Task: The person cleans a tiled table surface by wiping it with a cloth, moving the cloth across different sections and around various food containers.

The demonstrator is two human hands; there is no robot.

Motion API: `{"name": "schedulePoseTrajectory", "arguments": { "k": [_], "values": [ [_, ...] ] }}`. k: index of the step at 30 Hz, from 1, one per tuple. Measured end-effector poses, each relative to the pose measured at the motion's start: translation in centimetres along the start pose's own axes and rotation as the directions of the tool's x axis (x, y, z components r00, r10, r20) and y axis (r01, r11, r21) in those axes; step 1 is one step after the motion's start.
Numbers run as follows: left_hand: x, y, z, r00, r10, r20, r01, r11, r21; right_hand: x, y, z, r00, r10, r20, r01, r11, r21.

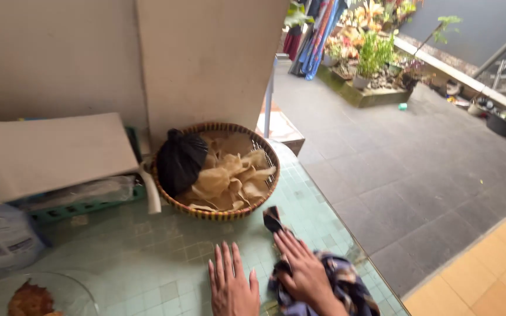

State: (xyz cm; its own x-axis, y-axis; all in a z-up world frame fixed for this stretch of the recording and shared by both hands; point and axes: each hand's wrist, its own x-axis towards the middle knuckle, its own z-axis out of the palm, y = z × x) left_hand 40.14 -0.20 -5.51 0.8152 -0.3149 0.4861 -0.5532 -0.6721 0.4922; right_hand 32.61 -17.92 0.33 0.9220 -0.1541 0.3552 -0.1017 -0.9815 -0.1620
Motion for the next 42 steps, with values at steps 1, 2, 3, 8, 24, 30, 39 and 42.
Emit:
{"name": "schedulePoseTrajectory", "arguments": {
  "k": [1, 2, 3, 8, 24, 30, 39, 42],
  "values": [
    [0.2, 0.5, 0.0, 0.996, -0.043, 0.083, 0.040, 0.998, 0.039, 0.3, 0.0, -0.1, 0.999, -0.035, 0.014, 0.034, 0.999, 0.043],
    [0.2, 0.7, 0.1, 0.995, -0.042, 0.093, 0.038, 0.998, 0.041, 1.3, 1.5, 0.4, 0.999, -0.027, 0.019, 0.026, 0.999, 0.047],
    [0.2, 0.9, 0.1, 0.997, -0.032, 0.074, 0.029, 0.999, 0.043, 2.3, 2.9, 0.9, 1.000, 0.022, 0.017, -0.023, 0.999, 0.027],
    [0.5, 0.7, -0.8, 0.997, 0.078, -0.017, -0.077, 0.994, 0.072, 6.1, 11.3, 4.2, 0.984, 0.177, -0.017, -0.177, 0.983, -0.038],
    [-1.2, 0.8, -5.0, 0.998, -0.008, 0.065, 0.019, 0.984, -0.175, -2.2, 7.0, 4.4, 0.955, 0.283, -0.090, -0.297, 0.927, -0.228],
    [-9.6, -1.6, -12.4, 0.995, -0.047, 0.093, 0.056, 0.993, -0.102, -6.8, 1.0, 2.8, 0.968, 0.237, -0.082, -0.250, 0.937, -0.246],
    [-19.4, -7.4, -24.2, 0.985, -0.175, 0.007, 0.175, 0.985, -0.003, -11.5, -11.8, 2.8, 0.988, 0.138, -0.071, -0.149, 0.969, -0.195],
    [-21.7, -8.6, -28.7, 0.979, -0.205, 0.013, 0.205, 0.979, -0.017, -13.1, -17.0, 2.8, 0.993, 0.106, -0.055, -0.115, 0.973, -0.201]
  ]
}}
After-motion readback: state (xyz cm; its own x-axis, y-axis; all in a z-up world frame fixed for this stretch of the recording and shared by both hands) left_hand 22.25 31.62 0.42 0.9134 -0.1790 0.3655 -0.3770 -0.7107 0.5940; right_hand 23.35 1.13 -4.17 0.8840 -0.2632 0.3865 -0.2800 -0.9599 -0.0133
